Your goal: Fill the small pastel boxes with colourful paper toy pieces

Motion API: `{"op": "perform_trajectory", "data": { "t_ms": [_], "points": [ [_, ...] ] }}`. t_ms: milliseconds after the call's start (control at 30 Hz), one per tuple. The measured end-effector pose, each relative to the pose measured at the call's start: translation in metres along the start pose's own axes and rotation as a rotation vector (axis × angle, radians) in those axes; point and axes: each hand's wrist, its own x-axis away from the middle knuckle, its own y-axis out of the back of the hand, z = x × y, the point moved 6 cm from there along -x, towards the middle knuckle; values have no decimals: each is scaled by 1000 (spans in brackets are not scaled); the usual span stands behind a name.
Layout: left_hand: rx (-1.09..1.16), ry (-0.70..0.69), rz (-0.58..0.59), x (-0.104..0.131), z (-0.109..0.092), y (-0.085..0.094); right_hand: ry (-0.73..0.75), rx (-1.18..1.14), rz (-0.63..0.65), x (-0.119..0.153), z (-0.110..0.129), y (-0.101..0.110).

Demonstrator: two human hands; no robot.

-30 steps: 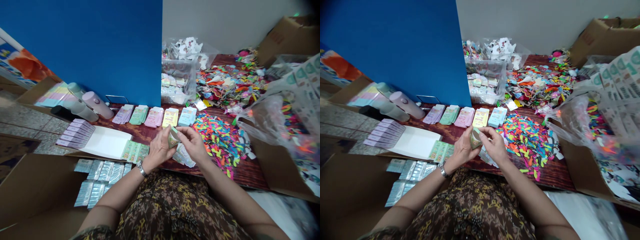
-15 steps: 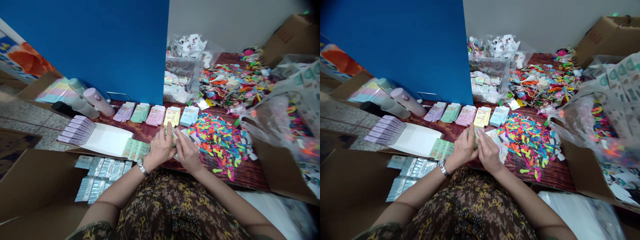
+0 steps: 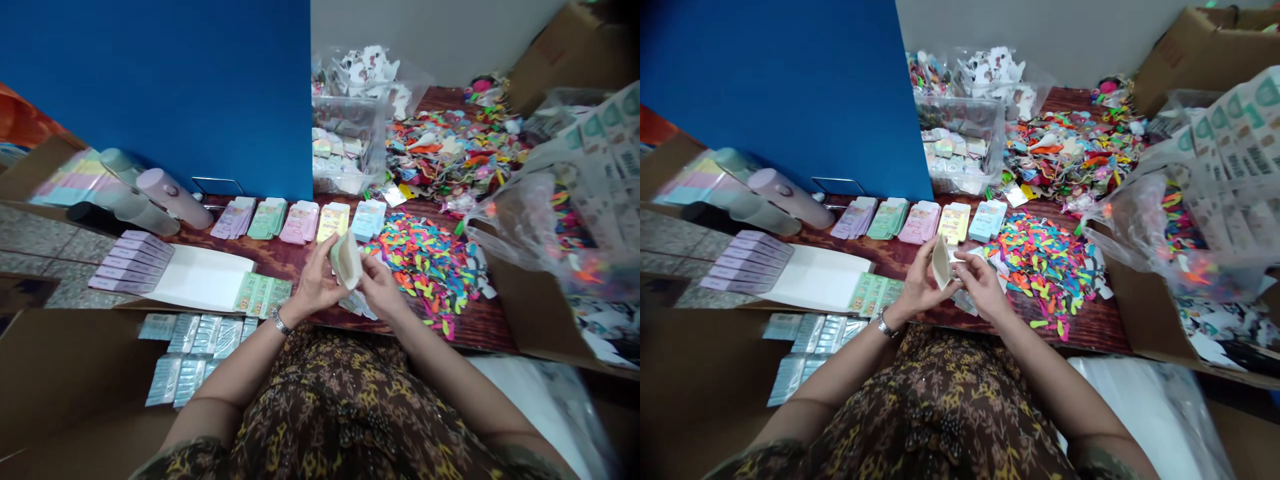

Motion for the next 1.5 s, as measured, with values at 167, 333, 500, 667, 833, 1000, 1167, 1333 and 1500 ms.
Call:
{"op": "perform_trajectory", "data": {
  "t_ms": [167,333,500,667,833,1000,1167,1333,1500],
  "points": [
    [1,151,-61,5,17,13,76,846,173,9,-24,34],
    [2,289,0,12,27,9,-17,1183,253,15,-57,46],
    [-37,337,132,16,28,0,3,1036,118,10,-56,53],
    [-82,386,32,24,43,2,38,429,-29,3,-22,78],
    [-266,311,35,31,47,-4,324,374,-151,2,50,79],
    [-346,132,52,25,30,-17,631,823,2,7,79,22],
    [-327,156,41,24,37,-23,630,797,-14,14,66,20],
    [-274,139,119,22,39,-38,584,744,-123,29,61,55],
    [-246,97,146,13,24,-56,599,886,-74,36,47,41]
  ]
}}
